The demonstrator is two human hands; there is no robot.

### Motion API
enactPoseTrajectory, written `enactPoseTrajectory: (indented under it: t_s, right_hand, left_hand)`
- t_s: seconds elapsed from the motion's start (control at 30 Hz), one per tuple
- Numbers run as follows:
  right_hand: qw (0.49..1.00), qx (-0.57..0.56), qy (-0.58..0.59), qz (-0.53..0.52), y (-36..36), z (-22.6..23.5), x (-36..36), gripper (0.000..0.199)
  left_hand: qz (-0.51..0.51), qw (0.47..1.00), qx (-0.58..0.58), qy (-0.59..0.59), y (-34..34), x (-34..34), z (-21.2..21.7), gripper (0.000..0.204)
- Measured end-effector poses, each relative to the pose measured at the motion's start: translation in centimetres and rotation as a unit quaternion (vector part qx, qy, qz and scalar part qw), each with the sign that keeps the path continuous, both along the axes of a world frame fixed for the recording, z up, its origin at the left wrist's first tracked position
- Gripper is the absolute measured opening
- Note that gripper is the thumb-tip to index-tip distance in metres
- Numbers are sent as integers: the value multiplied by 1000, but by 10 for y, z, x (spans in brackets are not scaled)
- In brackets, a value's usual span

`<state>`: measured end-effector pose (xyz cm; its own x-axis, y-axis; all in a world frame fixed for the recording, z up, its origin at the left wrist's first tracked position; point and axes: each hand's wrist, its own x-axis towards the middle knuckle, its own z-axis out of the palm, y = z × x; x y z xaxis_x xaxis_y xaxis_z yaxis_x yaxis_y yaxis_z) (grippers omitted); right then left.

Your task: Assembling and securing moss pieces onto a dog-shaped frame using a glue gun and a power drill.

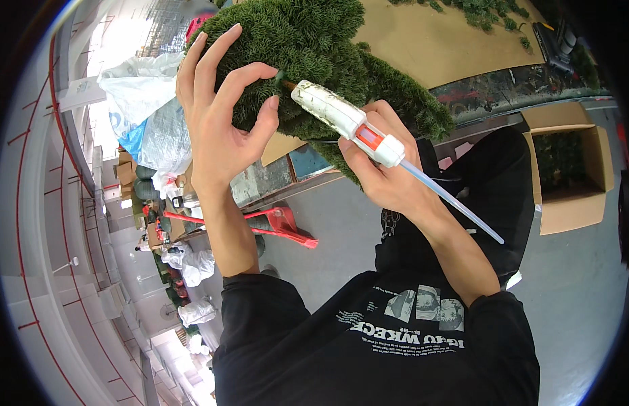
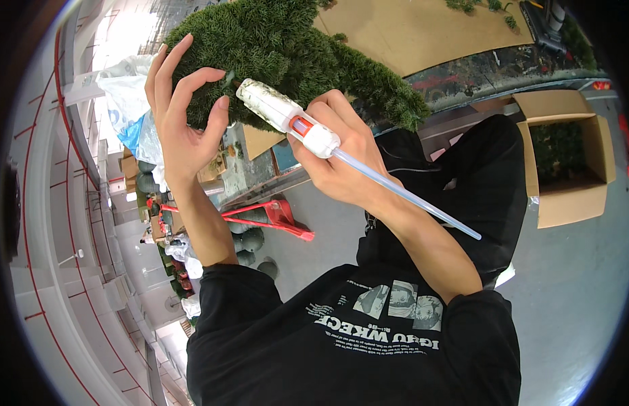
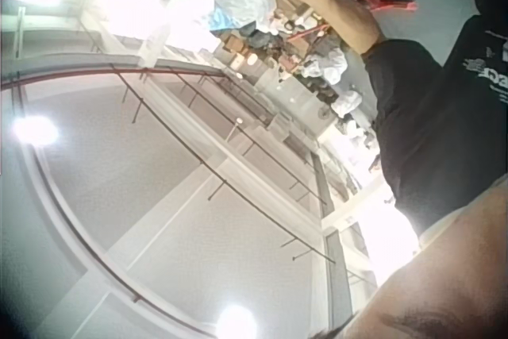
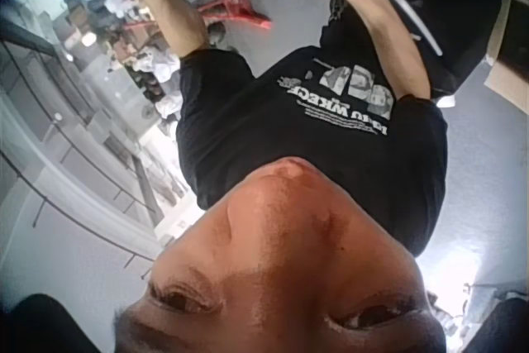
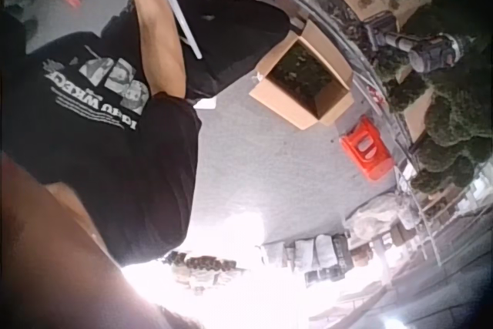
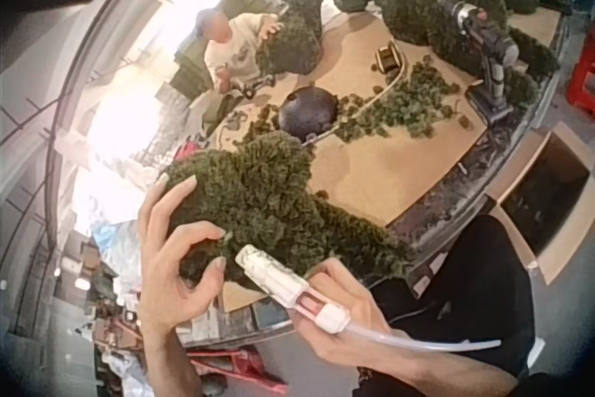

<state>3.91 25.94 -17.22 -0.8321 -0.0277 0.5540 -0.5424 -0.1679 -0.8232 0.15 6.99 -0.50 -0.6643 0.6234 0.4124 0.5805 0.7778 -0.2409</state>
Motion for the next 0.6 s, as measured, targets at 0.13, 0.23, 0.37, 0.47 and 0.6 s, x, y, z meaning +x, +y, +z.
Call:
enactPoseTrajectory:
  t_s: [0.13, 0.23, 0.37, 0.47, 0.6]
  right_hand:
    - [1000, -4, -1, -2, -2, 0, 0, 15]
    - [1000, -1, 15, -11, -3, -2, -1, 15]
    - [1000, 0, 16, -9, -4, -3, -1, 14]
    - [1000, -1, 15, -9, -5, -2, 0, 15]
    - [1000, -1, 16, -8, -5, -2, 0, 15]
  left_hand:
    - [2, 1000, 1, 2, 0, 0, 0, 29]
    - [2, 1000, 3, 2, 1, 0, 0, 29]
    - [6, 1000, 6, 1, 1, 1, 0, 29]
    - [8, 1000, 5, 1, 2, 1, 0, 28]
    - [7, 1000, 6, 0, 2, 1, 0, 28]
